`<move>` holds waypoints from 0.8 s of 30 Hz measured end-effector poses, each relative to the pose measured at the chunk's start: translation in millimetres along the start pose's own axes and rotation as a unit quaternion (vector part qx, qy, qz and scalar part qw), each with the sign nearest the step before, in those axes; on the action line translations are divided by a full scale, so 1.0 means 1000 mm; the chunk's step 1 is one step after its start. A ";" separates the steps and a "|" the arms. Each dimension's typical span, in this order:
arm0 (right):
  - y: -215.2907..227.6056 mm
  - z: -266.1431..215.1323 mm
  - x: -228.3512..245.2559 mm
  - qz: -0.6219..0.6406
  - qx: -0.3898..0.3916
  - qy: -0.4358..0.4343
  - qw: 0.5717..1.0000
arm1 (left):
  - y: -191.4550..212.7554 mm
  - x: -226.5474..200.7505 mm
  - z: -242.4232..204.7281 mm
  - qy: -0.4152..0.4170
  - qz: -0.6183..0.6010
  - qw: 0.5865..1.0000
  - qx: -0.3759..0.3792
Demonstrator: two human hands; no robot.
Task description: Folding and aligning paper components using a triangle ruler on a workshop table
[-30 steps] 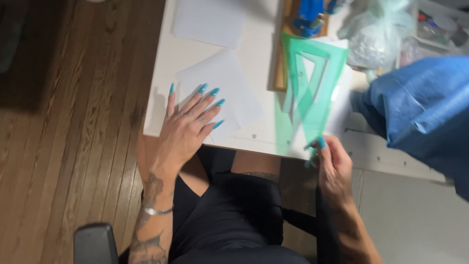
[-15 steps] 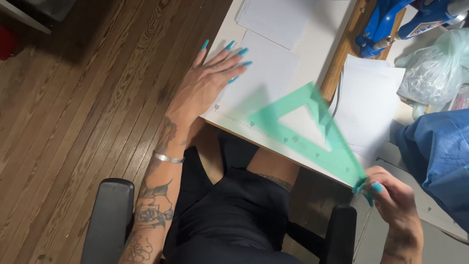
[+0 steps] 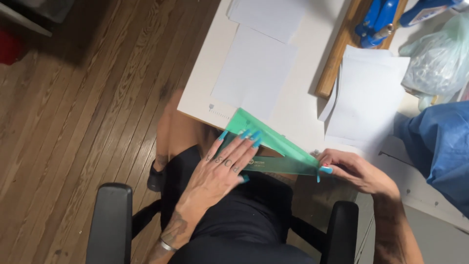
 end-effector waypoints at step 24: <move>0.009 0.039 0.055 -0.311 -0.248 0.010 0.917 | -0.017 -0.015 0.010 0.167 0.092 0.981 -0.046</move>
Point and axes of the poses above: each hand's wrist, its own z-axis towards the middle knuckle, its own y-axis out of the back of the hand, x = y × z, the point moved 5 cm from there along z, towards the middle knuckle, and after that the axes turned 9 degrees about y, right-handed, at the moved point
